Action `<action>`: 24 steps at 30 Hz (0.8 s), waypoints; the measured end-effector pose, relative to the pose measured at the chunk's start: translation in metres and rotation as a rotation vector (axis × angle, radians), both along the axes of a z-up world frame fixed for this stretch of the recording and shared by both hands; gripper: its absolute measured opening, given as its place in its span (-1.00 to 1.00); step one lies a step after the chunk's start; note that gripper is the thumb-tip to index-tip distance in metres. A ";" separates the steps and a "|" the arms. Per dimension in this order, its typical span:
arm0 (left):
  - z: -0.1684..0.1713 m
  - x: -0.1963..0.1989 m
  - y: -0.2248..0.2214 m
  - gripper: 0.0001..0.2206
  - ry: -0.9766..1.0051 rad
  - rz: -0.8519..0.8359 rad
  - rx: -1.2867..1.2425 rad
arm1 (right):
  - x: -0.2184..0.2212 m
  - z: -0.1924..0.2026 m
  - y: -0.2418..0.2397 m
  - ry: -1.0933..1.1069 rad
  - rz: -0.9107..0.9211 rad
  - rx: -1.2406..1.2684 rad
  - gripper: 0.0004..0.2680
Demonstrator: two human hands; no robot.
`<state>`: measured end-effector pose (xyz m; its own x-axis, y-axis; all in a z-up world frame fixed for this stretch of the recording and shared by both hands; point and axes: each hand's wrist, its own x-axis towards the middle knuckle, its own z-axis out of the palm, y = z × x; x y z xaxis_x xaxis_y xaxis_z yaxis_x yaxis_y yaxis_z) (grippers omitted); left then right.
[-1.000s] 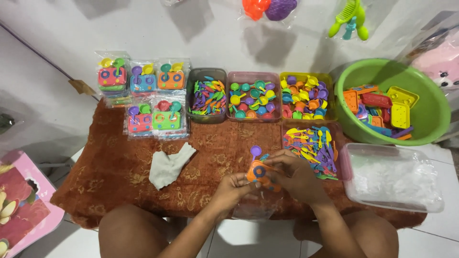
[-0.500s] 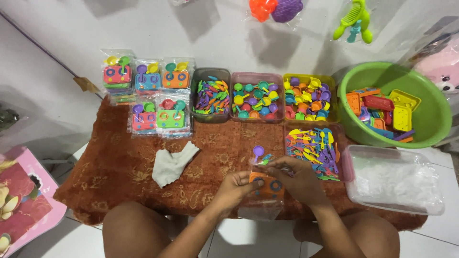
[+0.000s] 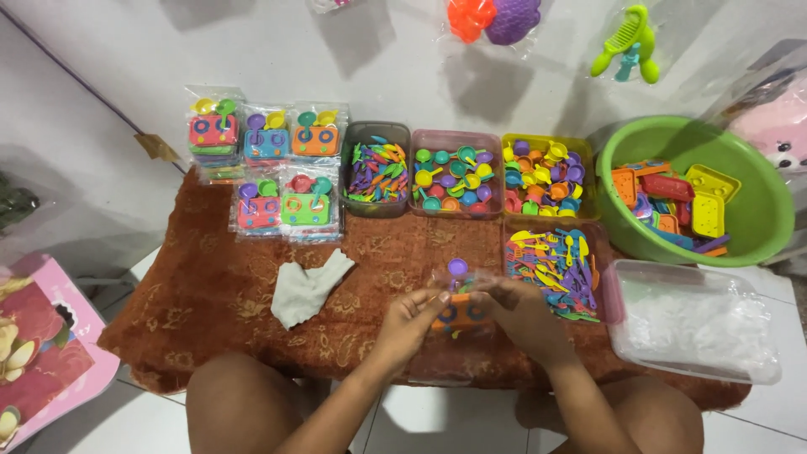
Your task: Packing small colorful plastic toy components into individual plastic bags.
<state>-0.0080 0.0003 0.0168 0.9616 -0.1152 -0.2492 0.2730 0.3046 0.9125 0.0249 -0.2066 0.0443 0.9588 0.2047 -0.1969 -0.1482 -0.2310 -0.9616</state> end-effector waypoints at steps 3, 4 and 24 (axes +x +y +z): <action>-0.010 0.000 0.000 -0.78 -0.059 0.023 0.046 | -0.001 -0.001 0.003 -0.072 -0.046 -0.096 -0.87; -0.010 0.000 0.001 -0.78 -0.059 0.023 0.046 | -0.001 -0.004 0.002 -0.072 -0.045 -0.096 -0.87; -0.001 -0.005 -0.009 -0.43 -0.131 -0.014 -0.127 | -0.011 -0.001 0.009 -0.395 -0.143 0.124 -0.94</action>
